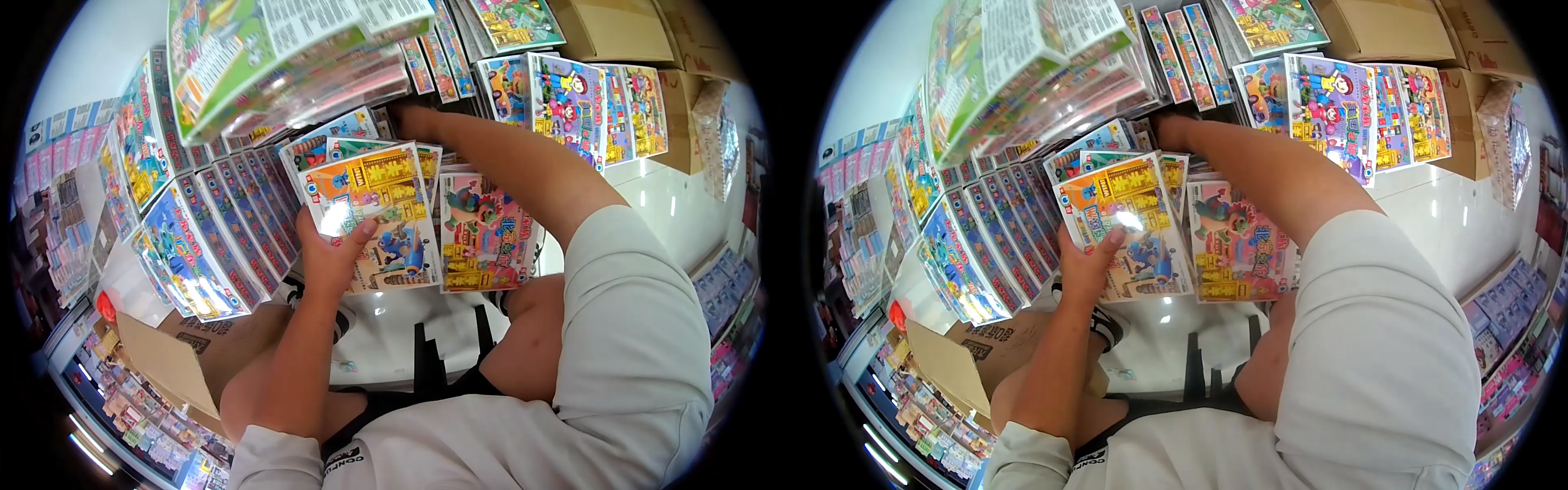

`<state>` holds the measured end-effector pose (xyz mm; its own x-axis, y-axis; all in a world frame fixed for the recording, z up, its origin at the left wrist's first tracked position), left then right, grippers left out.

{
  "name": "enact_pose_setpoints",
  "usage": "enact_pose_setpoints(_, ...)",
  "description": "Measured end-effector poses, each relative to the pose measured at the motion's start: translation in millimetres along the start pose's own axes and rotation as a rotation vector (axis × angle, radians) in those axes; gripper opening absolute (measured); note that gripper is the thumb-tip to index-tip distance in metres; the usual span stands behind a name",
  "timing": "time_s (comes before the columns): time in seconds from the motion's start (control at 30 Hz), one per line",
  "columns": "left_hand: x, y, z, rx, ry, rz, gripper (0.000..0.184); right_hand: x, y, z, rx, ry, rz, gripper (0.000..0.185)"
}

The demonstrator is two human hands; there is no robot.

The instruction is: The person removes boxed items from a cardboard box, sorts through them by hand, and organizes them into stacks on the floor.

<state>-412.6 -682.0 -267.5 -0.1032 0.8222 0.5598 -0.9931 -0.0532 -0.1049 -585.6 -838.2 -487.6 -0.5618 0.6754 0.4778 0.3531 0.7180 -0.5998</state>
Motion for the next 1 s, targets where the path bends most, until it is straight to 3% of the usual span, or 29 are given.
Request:
enact_pose_setpoints(0.07,-0.9,-1.7,-3.0,0.014,-0.002,0.014,0.095,-18.8,21.1,9.5,0.187,0.022,-0.052,0.043)
enact_pose_setpoints(0.17,1.2,-4.9,-6.7,0.025,0.005,0.055,0.108,-5.5,3.6,-12.0,0.135,0.000,-0.255,0.049)
enact_pose_setpoints(0.23,0.1,-8.0,-9.7,0.020,0.015,0.073,0.113,4.6,-6.5,-17.7,0.087,0.005,-0.301,0.040)
enact_pose_setpoints(0.3,-3.9,-11.5,-11.0,0.005,0.026,0.079,0.116,23.7,-22.0,-13.5,-0.367,0.232,-0.245,0.040)
enact_pose_setpoints(0.4,-4.8,-12.6,-13.0,0.067,-0.043,0.080,0.114,23.2,-18.7,-15.9,-0.324,0.268,-0.302,0.042)
enact_pose_setpoints(0.5,-3.2,-15.3,-0.9,-0.053,0.000,0.106,0.113,39.8,-64.1,-35.6,0.123,-0.018,-0.117,0.044)
enact_pose_setpoints(0.57,-1.8,-17.4,18.0,-0.101,0.079,0.164,0.109,78.8,-92.2,-46.6,0.150,0.047,-0.174,0.045)
enact_pose_setpoints(0.63,1.5,-13.5,46.5,-0.072,0.174,0.198,0.108,113.8,-116.6,-60.6,0.125,-0.026,-0.103,0.044)
enact_pose_setpoints(0.8,8.8,-4.2,129.2,-0.087,0.577,0.221,0.114,164.8,-160.6,-123.3,-0.402,-0.145,-0.048,0.042)
enact_pose_setpoints(0.9,1.9,6.0,175.2,0.076,0.614,0.226,0.115,160.1,-177.5,-146.0,-0.436,-0.168,0.008,0.042)
enact_pose_setpoints(1.0,-11.8,14.2,190.9,0.277,0.631,0.138,0.096,150.0,-182.9,-154.4,-0.294,-0.179,0.021,0.042)
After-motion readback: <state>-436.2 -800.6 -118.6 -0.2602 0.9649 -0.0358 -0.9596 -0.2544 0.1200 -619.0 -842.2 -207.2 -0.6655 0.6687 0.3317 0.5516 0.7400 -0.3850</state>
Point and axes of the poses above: each hand's wrist, its own x-axis away from the middle knuckle, its own y-axis out of the palm, z = x × y, the point moved 8 cm from there along -x, towards the middle knuckle, and after that the axes turned 10 degrees about x, right-handed, at the moved point
